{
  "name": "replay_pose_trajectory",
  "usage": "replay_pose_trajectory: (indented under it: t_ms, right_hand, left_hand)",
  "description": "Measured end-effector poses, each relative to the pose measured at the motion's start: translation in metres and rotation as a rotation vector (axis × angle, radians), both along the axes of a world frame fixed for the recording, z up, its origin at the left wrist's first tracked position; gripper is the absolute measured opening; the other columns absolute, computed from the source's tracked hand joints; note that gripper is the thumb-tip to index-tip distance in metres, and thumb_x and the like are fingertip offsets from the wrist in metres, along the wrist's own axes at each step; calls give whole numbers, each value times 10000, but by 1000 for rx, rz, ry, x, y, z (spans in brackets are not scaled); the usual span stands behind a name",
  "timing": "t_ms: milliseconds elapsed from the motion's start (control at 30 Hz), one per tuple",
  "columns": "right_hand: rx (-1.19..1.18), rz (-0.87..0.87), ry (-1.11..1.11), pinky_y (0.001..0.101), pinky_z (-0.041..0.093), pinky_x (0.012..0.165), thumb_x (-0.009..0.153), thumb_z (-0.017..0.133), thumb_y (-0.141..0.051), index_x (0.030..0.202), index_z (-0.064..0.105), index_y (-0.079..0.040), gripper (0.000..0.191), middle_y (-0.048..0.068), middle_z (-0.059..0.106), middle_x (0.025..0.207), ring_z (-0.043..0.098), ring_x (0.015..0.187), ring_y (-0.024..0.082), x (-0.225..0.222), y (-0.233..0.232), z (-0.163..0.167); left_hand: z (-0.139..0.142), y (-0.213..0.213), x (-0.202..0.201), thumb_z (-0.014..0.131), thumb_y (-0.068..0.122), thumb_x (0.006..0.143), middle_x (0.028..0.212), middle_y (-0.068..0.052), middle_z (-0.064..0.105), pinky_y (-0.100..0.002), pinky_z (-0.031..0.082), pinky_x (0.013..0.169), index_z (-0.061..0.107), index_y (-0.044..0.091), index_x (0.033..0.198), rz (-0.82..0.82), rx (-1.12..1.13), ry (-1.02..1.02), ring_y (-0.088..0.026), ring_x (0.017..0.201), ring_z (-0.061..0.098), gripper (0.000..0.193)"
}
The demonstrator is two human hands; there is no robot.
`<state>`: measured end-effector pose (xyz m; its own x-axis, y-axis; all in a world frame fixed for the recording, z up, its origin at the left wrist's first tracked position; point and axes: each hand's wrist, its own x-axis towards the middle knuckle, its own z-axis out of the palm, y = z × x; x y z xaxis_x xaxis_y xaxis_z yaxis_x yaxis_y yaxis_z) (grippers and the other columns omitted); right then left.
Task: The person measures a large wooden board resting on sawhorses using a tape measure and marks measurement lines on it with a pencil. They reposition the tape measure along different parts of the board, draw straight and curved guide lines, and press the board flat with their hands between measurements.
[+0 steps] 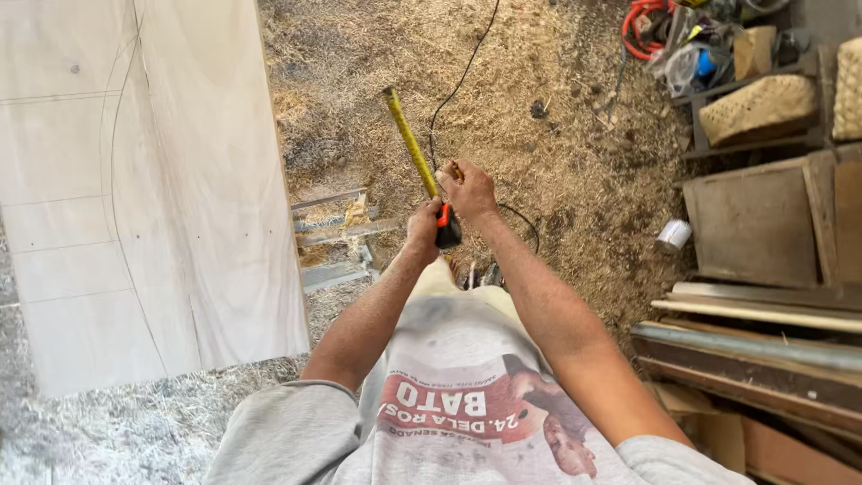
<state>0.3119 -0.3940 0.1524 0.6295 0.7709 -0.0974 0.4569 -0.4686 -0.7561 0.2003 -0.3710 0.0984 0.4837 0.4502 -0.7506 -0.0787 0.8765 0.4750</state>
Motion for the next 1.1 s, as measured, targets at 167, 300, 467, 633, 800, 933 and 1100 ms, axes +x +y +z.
replay_pose_trajectory:
  t_ms: [167, 300, 467, 633, 800, 933, 1100]
  right_hand:
    - [-16, 6, 50, 392, 580, 755, 846, 748, -263, 962, 760, -106, 196, 91, 766, 879, 744, 821, 248, 63, 42, -1]
    - [-54, 20, 16, 409, 573, 767, 840, 785, -277, 972, 754, -84, 236, 113, 762, 881, 736, 829, 273, 108, 84, 2]
    - [-39, 42, 35, 413, 577, 756, 842, 766, -274, 978, 737, -60, 255, 122, 754, 868, 743, 817, 283, 163, 169, 4]
    - [-45, 112, -20, 419, 566, 743, 840, 792, -270, 927, 736, -57, 237, 125, 747, 846, 728, 790, 289, 204, 300, 12]
    - [-17, 206, 30, 410, 568, 737, 816, 770, -221, 920, 721, -65, 194, 110, 746, 830, 727, 776, 274, 228, 423, 34]
    - [29, 277, 27, 410, 566, 754, 800, 782, -220, 907, 714, -58, 205, 114, 739, 842, 721, 785, 274, 237, 490, 45]
    - [-13, 434, 60, 405, 567, 768, 796, 776, -219, 918, 723, -66, 203, 117, 736, 853, 715, 793, 273, 242, 563, 44]
  left_hand:
    - [4, 30, 76, 634, 351, 993, 849, -17, 656, -340, 527, 673, 665, 121, 970, 37, 28, 2, -154, 727, 619, 233]
    - [7, 73, 120, 651, 371, 993, 865, -5, 626, -336, 499, 666, 653, 126, 966, -10, 79, 84, -133, 749, 583, 247]
    - [4, 158, 178, 614, 343, 955, 883, -6, 646, -327, 511, 683, 664, 136, 965, 6, 101, 4, -134, 775, 612, 213]
    - [11, 277, 220, 633, 388, 966, 868, -6, 639, -332, 503, 662, 678, 125, 979, 81, 80, 78, -133, 740, 593, 267]
    - [28, 390, 248, 627, 386, 956, 845, -3, 632, -339, 517, 636, 689, 130, 1010, 196, 52, 97, -133, 712, 603, 268]
    - [35, 453, 258, 618, 379, 964, 838, -18, 616, -350, 527, 631, 644, 118, 1040, 271, 52, 68, -154, 703, 604, 273]
    - [41, 515, 262, 609, 376, 969, 852, -33, 630, -379, 543, 627, 640, 109, 1083, 398, 5, 91, -169, 696, 624, 292]
